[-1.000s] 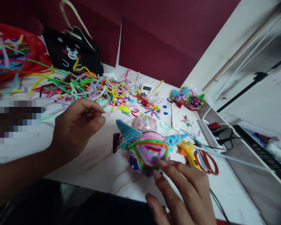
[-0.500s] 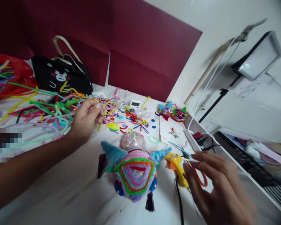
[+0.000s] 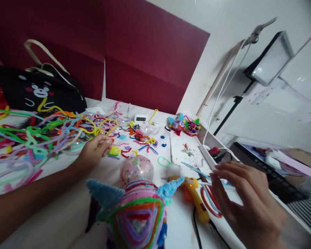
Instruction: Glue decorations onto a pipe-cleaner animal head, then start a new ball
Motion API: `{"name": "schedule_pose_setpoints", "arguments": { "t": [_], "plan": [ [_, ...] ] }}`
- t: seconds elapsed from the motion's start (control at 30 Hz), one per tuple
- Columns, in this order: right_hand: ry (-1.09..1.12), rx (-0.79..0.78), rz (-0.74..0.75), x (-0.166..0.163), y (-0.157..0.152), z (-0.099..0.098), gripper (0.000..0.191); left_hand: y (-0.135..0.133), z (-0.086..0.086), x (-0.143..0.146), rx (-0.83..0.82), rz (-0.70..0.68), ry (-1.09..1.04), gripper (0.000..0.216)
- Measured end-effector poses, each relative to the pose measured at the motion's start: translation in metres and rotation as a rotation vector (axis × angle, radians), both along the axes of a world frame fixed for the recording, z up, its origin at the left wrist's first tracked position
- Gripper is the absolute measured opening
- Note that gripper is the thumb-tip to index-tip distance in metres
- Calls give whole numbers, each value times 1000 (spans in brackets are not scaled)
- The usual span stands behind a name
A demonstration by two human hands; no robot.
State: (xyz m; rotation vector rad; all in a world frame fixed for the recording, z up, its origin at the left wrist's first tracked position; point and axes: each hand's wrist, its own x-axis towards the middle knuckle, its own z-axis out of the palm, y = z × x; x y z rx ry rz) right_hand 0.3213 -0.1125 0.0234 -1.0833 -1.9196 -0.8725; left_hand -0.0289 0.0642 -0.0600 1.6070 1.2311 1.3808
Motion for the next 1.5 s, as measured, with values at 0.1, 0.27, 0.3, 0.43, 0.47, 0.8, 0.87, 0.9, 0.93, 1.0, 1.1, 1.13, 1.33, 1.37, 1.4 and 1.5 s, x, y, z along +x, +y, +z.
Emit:
{"name": "schedule_pose_setpoints", "arguments": {
  "t": [0.1,0.27,0.3,0.43,0.47,0.8,0.87,0.9,0.93,1.0,1.1,1.13,1.33,1.37,1.4,1.5],
  "plan": [
    [-10,-6,2,4,8,-3,14,-4,-1,-1,-8,-26,57,24],
    [-64,-63,24,14,22,-14,12,-5,-4,-4,-5,-30,109,24],
    [-76,-79,28,16,25,-16,11,-5,-4,-5,-4,-31,119,25],
    [-102,-135,42,23,30,-24,8,-3,-7,-6,-9,-28,165,30],
    [-100,-151,47,23,30,-24,8,-2,-8,-6,-8,-26,180,32],
    [65,-644,258,-11,104,-2,11,-3,-6,-2,0,-60,224,33],
    [42,-768,290,-31,139,-5,14,-3,-5,-1,-14,-56,214,30],
    [14,-816,305,-42,156,-8,16,-3,-4,0,-20,-53,214,30],
    [-18,-854,317,-53,173,-13,19,-4,-3,0,-24,-50,217,31],
    [-85,-904,330,-74,202,-23,24,-5,-3,1,-30,-39,220,33],
    [-196,-947,325,-99,231,-37,22,-5,-3,0,-40,-12,214,34],
    [-234,-959,313,-103,237,-41,24,-5,-3,0,-45,-3,211,34],
    [-365,-982,81,-96,251,-49,30,-5,-1,2,-70,-3,197,34],
    [-367,-976,36,-93,252,-49,30,-4,-1,2,-70,-3,192,33],
    [-369,-970,-1,-91,252,-48,29,-4,-1,3,-70,-4,188,32],
    [-380,-956,-33,-92,253,-47,29,-3,-3,3,-71,-11,191,30]
  ]
}}
